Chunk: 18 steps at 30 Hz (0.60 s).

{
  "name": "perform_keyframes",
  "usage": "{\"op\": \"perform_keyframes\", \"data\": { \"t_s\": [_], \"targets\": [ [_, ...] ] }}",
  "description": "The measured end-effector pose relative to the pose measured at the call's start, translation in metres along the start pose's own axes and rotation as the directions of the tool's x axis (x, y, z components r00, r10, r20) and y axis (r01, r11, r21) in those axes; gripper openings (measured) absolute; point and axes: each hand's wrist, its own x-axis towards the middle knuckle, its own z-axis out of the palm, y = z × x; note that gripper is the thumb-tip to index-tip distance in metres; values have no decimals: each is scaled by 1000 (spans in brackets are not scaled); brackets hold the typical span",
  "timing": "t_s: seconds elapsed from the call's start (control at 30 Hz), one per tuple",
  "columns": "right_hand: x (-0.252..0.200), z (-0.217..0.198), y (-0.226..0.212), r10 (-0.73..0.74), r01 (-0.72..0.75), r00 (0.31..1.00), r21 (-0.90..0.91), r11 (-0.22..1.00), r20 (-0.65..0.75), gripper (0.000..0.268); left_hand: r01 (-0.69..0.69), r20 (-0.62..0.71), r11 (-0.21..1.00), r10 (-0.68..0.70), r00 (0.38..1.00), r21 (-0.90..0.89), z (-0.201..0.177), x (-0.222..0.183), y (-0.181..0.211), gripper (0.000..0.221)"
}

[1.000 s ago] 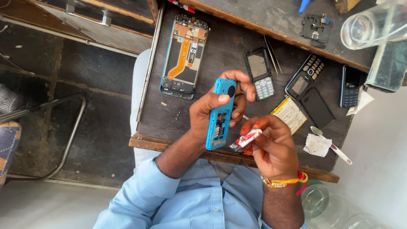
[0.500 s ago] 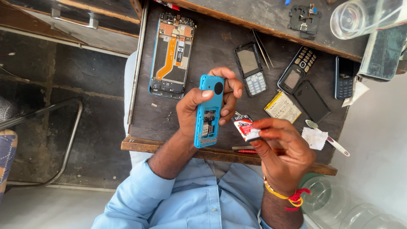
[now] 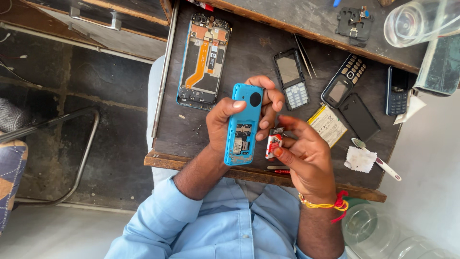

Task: The person disassembles a blue mobile phone, removes the SIM cards and battery, uses a metal pick to pry open the internal components, and then begins to reassemble the device by placing the screen and casing back together.

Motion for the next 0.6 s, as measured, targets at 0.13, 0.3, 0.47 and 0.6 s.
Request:
{"op": "perform_keyframes", "data": {
  "t_s": [0.13, 0.3, 0.47, 0.6],
  "targets": [
    [-1, 1, -5, -194, 194, 981, -84, 977, 11, 38, -14, 7, 1000, 14, 1000, 5, 0, 0, 0, 48],
    [1, 21, -13, -438, 436, 892, -472, 767, 111, 22, 1, 6, 1000, -1, 1000, 16, -1, 1, -1, 49],
    [14, 42, -30, -356, 390, 917, -594, 704, 180, 20, 9, -29, 999, -8, 1000, 44, -2, -1, -2, 48],
    [24, 45, -38, -264, 348, 937, -650, 676, 227, 19, 19, -41, 997, -16, 999, 75, -3, -2, -2, 47]
  ]
}}
